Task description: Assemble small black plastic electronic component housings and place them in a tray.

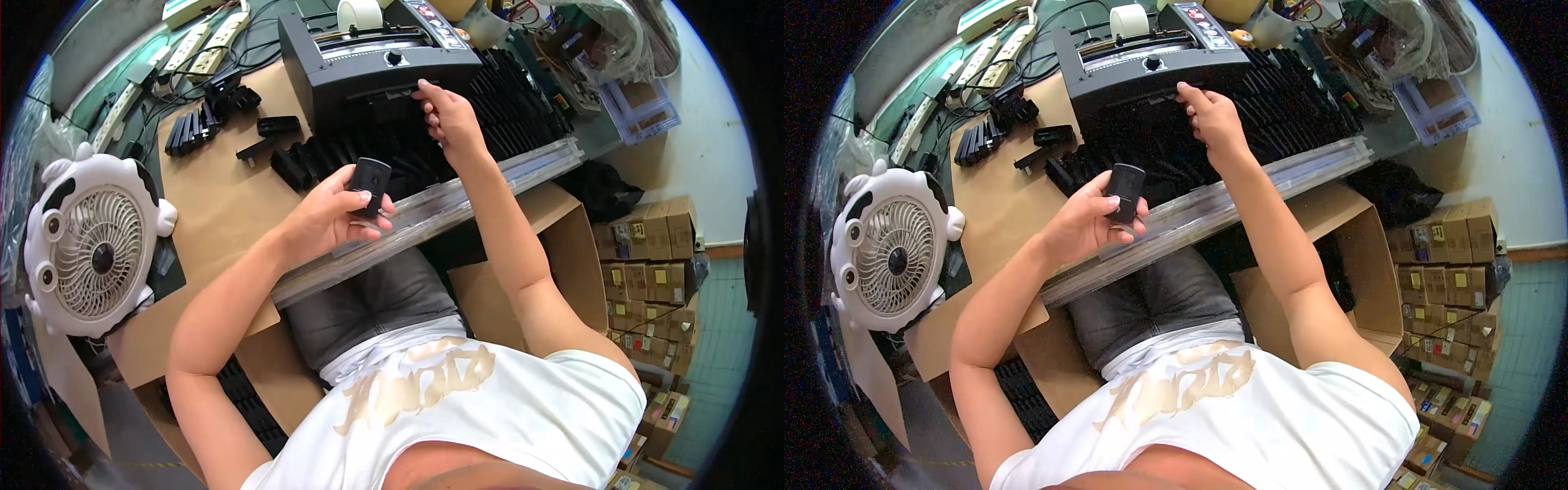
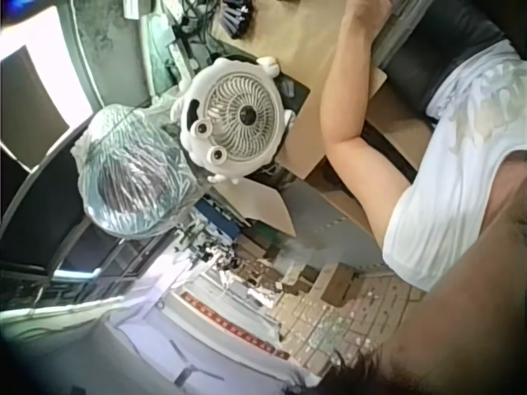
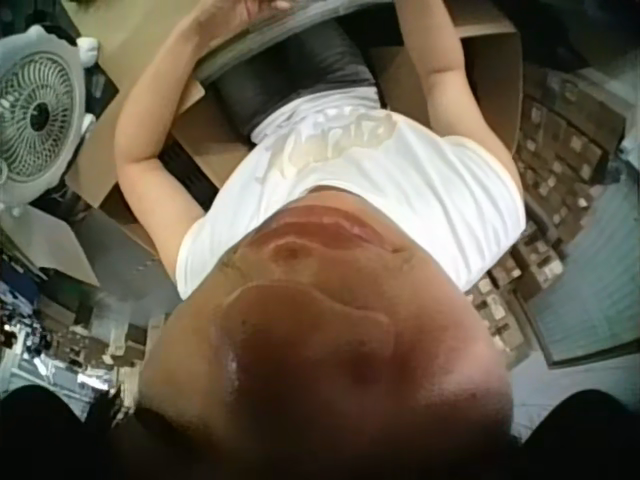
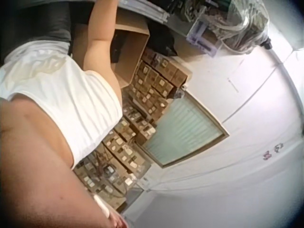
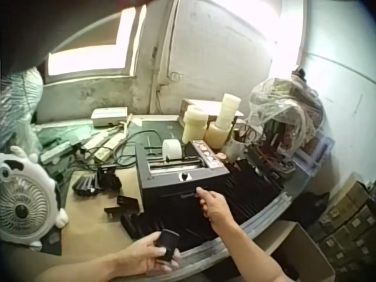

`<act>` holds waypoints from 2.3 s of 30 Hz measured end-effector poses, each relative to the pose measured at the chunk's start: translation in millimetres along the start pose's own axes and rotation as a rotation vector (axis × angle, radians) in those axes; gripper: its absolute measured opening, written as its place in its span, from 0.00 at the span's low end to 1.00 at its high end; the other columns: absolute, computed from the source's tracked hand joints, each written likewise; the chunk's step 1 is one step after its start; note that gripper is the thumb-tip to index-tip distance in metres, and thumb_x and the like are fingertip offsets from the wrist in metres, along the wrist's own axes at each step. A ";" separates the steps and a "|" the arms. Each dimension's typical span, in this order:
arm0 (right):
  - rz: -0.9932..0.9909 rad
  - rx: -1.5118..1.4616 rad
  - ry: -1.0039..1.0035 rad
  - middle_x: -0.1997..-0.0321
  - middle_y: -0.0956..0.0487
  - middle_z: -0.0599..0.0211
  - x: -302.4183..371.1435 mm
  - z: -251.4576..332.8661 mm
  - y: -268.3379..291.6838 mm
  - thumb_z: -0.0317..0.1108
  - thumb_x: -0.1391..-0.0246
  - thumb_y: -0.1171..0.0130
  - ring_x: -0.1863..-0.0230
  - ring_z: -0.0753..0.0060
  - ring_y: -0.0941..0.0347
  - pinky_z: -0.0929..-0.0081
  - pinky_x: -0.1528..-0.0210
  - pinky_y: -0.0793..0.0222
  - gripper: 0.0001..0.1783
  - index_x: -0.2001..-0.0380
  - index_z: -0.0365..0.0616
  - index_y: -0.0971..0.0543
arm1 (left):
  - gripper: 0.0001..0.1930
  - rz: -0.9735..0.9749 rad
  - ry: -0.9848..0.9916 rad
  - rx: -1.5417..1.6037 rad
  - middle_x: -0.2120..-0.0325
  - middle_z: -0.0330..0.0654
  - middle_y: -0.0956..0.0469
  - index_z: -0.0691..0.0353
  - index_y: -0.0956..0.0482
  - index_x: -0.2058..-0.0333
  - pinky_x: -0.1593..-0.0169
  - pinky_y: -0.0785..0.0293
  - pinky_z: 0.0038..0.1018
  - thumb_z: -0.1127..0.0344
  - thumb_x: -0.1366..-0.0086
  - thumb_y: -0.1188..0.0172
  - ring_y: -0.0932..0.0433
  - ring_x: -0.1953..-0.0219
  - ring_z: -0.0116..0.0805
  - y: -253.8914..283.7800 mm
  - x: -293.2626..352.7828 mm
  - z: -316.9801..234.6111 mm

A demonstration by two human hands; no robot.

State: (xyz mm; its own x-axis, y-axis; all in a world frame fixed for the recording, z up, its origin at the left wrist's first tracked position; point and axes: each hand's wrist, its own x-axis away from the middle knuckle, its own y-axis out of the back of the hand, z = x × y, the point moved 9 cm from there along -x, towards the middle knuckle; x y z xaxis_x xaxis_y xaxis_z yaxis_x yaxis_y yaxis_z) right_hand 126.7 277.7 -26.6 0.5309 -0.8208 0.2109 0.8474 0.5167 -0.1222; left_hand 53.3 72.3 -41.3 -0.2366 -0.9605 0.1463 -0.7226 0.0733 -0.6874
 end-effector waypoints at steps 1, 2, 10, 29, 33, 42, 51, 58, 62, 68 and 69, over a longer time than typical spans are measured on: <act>-0.003 -0.001 -0.002 0.78 0.31 0.83 -0.7 -0.8 -1.9 0.38 0.45 0.36 0.79 0.91 0.40 0.88 0.79 0.46 0.10 0.66 0.43 0.21 | 0.21 -0.014 -0.013 0.005 0.58 0.46 0.24 0.60 0.39 0.46 0.58 0.20 0.28 0.65 0.34 0.44 0.20 0.59 0.35 2.1 -0.8 -1.4; -0.030 0.046 0.050 0.75 0.28 0.80 -1.2 2.7 -3.5 0.37 0.46 0.35 0.75 0.87 0.37 0.85 0.74 0.42 0.10 0.67 0.42 0.21 | 0.21 -0.013 -0.009 0.006 0.58 0.46 0.24 0.60 0.39 0.46 0.58 0.20 0.28 0.65 0.34 0.44 0.20 0.59 0.35 3.2 -1.3 -1.2; -0.198 0.204 0.287 0.71 0.24 0.75 -5.8 8.2 -4.5 0.32 0.51 0.31 0.71 0.83 0.33 0.81 0.67 0.38 0.11 0.68 0.40 0.22 | 0.15 -0.189 -0.099 -0.100 0.62 0.46 0.23 0.59 0.37 0.50 0.68 0.20 0.23 0.64 0.33 0.47 0.19 0.66 0.33 27.9 -3.4 -11.1; -0.055 -0.025 0.139 0.76 0.28 0.82 5.9 0.5 -7.0 0.30 0.48 0.34 0.76 0.90 0.36 0.88 0.75 0.43 0.05 0.69 0.44 0.21 | 0.14 -0.215 -0.059 -0.133 0.62 0.44 0.23 0.58 0.36 0.52 0.68 0.24 0.21 0.63 0.33 0.46 0.20 0.66 0.30 27.1 -2.5 -8.8; -0.182 0.087 0.368 0.73 0.26 0.75 6.8 17.8 -6.6 0.28 0.53 0.32 0.70 0.82 0.32 0.81 0.66 0.34 0.10 0.68 0.38 0.22 | 0.16 -0.194 -0.049 -0.140 0.62 0.42 0.23 0.58 0.35 0.52 0.65 0.24 0.23 0.62 0.34 0.44 0.20 0.64 0.30 29.1 -4.2 -8.8; -0.324 -0.011 0.296 0.70 0.24 0.72 12.8 5.3 -17.9 0.27 0.54 0.31 0.68 0.80 0.31 0.80 0.63 0.34 0.13 0.65 0.36 0.23 | 0.15 -0.195 -0.053 -0.131 0.62 0.41 0.22 0.58 0.35 0.52 0.65 0.25 0.22 0.62 0.34 0.44 0.20 0.64 0.29 28.8 -2.8 -7.9; -0.359 0.039 0.359 0.69 0.21 0.69 0.6 -2.4 -17.6 0.26 0.55 0.32 0.68 0.78 0.30 0.79 0.62 0.33 0.12 0.66 0.35 0.22 | 0.15 -0.188 -0.059 -0.140 0.62 0.41 0.22 0.57 0.34 0.53 0.65 0.24 0.21 0.62 0.34 0.44 0.20 0.64 0.28 27.7 -3.3 -7.8; -0.295 0.021 0.298 0.69 0.21 0.69 2.2 -0.6 -22.0 0.27 0.53 0.32 0.68 0.79 0.29 0.80 0.62 0.34 0.10 0.68 0.38 0.22 | 0.15 -0.182 -0.060 -0.134 0.62 0.41 0.22 0.57 0.35 0.53 0.65 0.24 0.21 0.62 0.34 0.44 0.20 0.65 0.28 27.6 -2.9 -8.0; -0.224 -0.050 0.153 0.70 0.22 0.72 20.5 -5.8 -18.8 0.28 0.51 0.33 0.70 0.83 0.31 0.81 0.64 0.36 0.07 0.71 0.42 0.22 | 0.15 -0.185 -0.051 -0.128 0.62 0.41 0.22 0.58 0.35 0.53 0.65 0.24 0.22 0.62 0.34 0.43 0.20 0.65 0.28 25.1 -3.0 -7.5; 0.036 -0.266 0.147 0.69 0.24 0.74 63.7 -6.1 -33.0 0.27 0.49 0.36 0.70 0.84 0.32 0.84 0.65 0.38 0.08 0.73 0.47 0.26 | 0.15 -0.227 -0.027 -0.161 0.63 0.44 0.22 0.58 0.35 0.51 0.70 0.26 0.19 0.57 0.31 0.50 0.20 0.68 0.29 24.9 -0.4 -6.5; 0.032 -0.268 0.134 0.69 0.24 0.74 66.8 -5.9 -29.8 0.27 0.49 0.36 0.70 0.84 0.32 0.84 0.65 0.38 0.08 0.73 0.47 0.26 | 0.16 -0.235 -0.014 -0.161 0.63 0.45 0.22 0.59 0.35 0.51 0.72 0.26 0.18 0.55 0.29 0.52 0.20 0.69 0.29 25.6 -1.4 -4.8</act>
State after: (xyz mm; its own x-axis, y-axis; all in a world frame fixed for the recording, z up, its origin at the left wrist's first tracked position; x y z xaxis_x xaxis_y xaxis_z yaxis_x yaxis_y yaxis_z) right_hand 137.0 206.1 -14.6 0.5390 -0.8390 0.0747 0.7925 0.4750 -0.3824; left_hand 32.0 76.9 -55.7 -0.0420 -0.9598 0.2776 -0.8504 -0.1115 -0.5142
